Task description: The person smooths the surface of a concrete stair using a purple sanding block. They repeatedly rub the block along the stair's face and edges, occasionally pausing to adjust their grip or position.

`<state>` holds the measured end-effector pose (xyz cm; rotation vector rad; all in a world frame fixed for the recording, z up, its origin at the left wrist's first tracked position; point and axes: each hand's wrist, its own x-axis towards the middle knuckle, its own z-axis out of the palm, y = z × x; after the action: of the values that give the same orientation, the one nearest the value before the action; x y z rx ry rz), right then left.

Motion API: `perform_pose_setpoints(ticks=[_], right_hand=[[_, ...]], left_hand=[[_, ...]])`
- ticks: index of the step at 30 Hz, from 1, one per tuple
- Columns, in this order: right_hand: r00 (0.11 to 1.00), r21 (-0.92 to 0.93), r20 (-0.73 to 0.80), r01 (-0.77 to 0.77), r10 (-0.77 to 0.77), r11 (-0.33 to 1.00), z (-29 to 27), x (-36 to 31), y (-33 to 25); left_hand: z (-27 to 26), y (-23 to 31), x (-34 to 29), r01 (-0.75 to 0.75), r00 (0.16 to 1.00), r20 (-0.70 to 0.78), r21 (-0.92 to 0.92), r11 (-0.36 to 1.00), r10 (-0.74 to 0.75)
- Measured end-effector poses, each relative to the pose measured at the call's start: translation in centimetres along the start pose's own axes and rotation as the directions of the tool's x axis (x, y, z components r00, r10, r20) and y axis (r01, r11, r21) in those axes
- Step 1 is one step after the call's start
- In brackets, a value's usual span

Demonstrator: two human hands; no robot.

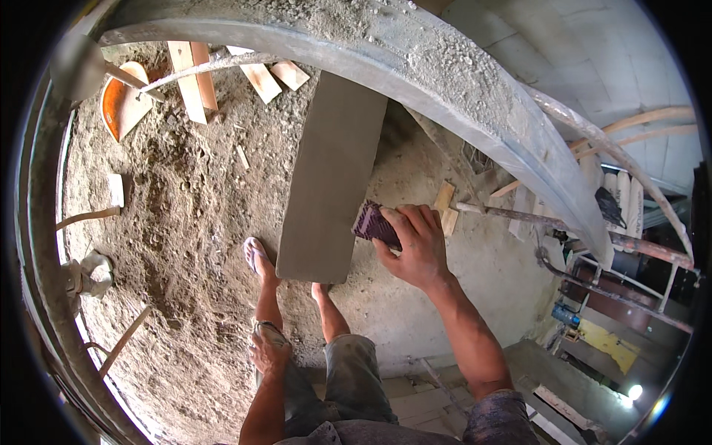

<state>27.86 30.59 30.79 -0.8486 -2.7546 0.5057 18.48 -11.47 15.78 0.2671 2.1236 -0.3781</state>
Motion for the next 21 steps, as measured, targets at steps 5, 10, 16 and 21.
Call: perform_pose_setpoints(ticks=[5,10,16,21], right_hand=[[0.999,-0.039,0.035,0.018,-0.017,0.999,1.3,1.5,0.6],[0.947,0.106,0.273,0.147,-0.171,0.983,3.2,-4.8,-3.1],[1.0,-0.038,0.012,0.029,-0.029,0.999,2.0,3.4,-0.1],[0.993,-0.04,0.107,0.057,-0.052,0.998,2.9,5.2,0.6]], left_hand=[[-1.9,0.2,1.3,-0.053,0.999,0.0,-0.027,0.998,0.053],[-2.7,0.8,1.5,-0.036,0.999,0.007,0.002,0.999,0.036],[-3.1,1.2,2.1,-0.046,0.999,0.004,0.011,0.999,0.046],[-4.2,1.6,2.4,-0.061,0.998,0.004,0.024,0.998,0.061]])
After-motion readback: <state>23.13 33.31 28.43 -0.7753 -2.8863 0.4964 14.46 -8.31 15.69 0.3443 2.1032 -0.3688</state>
